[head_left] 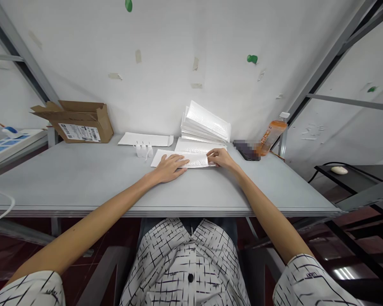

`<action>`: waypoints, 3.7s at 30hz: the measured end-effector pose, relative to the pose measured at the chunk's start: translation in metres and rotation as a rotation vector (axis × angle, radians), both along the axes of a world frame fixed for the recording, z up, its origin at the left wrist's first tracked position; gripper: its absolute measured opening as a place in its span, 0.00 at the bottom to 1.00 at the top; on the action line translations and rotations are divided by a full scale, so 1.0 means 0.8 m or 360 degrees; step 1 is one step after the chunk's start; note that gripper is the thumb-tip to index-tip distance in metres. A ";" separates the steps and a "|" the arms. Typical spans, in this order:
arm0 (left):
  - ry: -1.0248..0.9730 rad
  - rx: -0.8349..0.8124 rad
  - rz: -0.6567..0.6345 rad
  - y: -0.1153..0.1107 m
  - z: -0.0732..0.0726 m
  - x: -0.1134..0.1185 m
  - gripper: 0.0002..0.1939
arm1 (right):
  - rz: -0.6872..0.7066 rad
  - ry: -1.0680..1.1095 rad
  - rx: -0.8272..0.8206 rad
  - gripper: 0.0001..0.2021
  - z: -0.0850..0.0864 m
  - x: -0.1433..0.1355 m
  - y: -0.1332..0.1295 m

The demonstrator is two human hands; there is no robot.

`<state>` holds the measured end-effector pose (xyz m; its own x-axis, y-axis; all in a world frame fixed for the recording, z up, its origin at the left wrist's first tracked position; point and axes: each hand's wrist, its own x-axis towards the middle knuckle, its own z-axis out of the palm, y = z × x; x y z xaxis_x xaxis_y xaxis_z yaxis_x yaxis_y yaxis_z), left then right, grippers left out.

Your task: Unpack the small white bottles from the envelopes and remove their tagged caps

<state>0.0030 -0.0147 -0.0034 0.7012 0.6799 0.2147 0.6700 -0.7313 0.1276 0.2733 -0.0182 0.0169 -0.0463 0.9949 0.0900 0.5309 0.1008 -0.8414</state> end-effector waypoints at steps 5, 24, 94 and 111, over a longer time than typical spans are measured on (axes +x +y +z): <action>-0.0007 0.0118 -0.0071 -0.003 0.007 0.000 0.25 | 0.0028 -0.0089 -0.0025 0.11 -0.002 0.003 0.003; 0.0039 -0.0014 -0.0104 0.002 0.000 -0.006 0.31 | 0.0223 0.0017 -0.0110 0.07 -0.004 -0.010 -0.001; -0.0568 0.0242 0.0641 0.145 0.132 -0.147 0.23 | -0.0153 0.0258 0.0191 0.14 0.027 0.015 -0.005; -0.0929 0.0320 0.0830 0.107 0.059 -0.184 0.23 | 0.0117 -0.0010 0.0541 0.08 0.000 -0.168 0.045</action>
<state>-0.1439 0.0710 0.0439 0.0413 0.7978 0.6015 0.7972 -0.3892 0.4615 0.1387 0.0177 0.0171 -0.1183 0.9020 0.4151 0.5171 0.4129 -0.7498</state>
